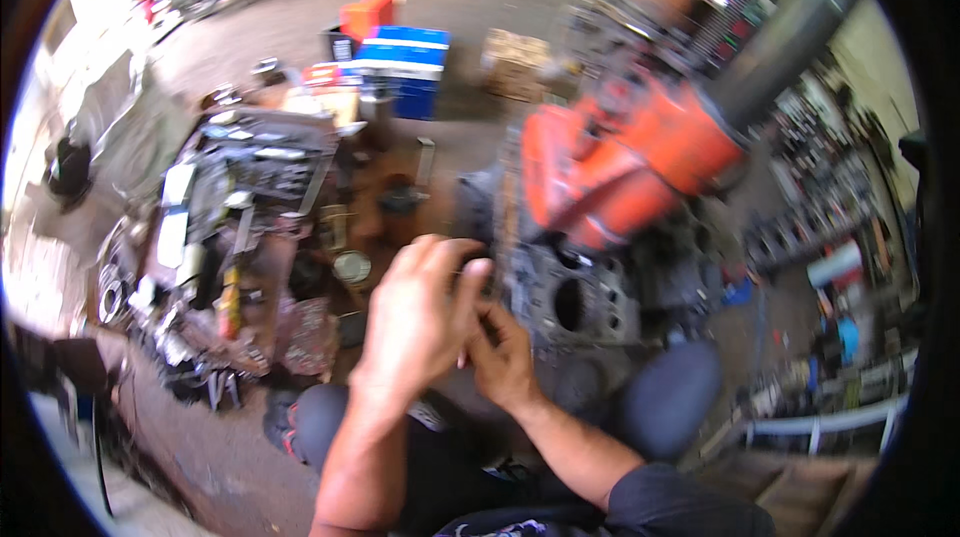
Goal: The person sits on the floor and uses a torque wrench to tighten bolts on an engine block mounted in a red hydraulic press. They then use a white marker to mark the press and a metal part on the floor.
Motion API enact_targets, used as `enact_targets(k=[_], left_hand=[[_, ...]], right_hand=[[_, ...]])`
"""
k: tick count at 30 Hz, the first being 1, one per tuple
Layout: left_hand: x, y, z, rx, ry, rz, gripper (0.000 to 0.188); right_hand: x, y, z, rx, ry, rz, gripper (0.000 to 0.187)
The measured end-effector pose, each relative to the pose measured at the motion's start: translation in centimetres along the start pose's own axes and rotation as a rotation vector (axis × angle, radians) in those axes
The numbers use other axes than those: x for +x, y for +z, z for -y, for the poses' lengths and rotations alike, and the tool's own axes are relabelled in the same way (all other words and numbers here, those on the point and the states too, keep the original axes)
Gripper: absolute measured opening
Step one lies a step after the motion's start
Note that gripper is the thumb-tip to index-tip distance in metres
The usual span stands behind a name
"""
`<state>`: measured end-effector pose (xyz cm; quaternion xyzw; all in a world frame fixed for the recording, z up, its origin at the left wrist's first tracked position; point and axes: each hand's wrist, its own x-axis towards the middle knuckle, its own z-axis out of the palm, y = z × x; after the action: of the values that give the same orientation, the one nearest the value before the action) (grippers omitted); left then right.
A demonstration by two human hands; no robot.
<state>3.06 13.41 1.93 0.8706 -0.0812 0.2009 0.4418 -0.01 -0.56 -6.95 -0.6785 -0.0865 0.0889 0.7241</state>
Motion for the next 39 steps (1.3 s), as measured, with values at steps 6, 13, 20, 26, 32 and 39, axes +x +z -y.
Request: enact_targets(k=[6, 13, 20, 26, 32, 39], left_hand=[[-1.9, 4.6, -5.4, -0.412, -0.129, 0.581, 0.035], [-5.2, 9.7, -9.6, -0.315, -0.103, 0.751, 0.029], [-9.0, 14.8, -12.5, -0.403, -0.209, 0.816, 0.035], [-10.6, 15.2, -13.6, -1.076, -0.654, 1.320, 0.037], [-10.9, 16.1, -12.5, -1.027, -0.724, 1.249, 0.047], [-10.1, 16.2, -11.2, -0.647, -0.443, 1.086, 0.032]], right_hand=[[-2.3, -9.9, 8.9, 0.081, -0.298, -0.327, 0.023], [-9.0, -16.2, 8.6, -0.153, -0.344, -0.378, 0.026], [-13.4, -20.9, 9.2, -0.176, 0.020, -0.163, 0.022], [-17.2, -24.8, 11.0, -0.160, -0.043, 0.003, 0.014], [-16.7, -29.9, 24.5, -0.578, -0.775, -0.682, 0.033], [-13.8, -38.3, 22.3, -0.323, -0.738, -0.846, 0.019]])
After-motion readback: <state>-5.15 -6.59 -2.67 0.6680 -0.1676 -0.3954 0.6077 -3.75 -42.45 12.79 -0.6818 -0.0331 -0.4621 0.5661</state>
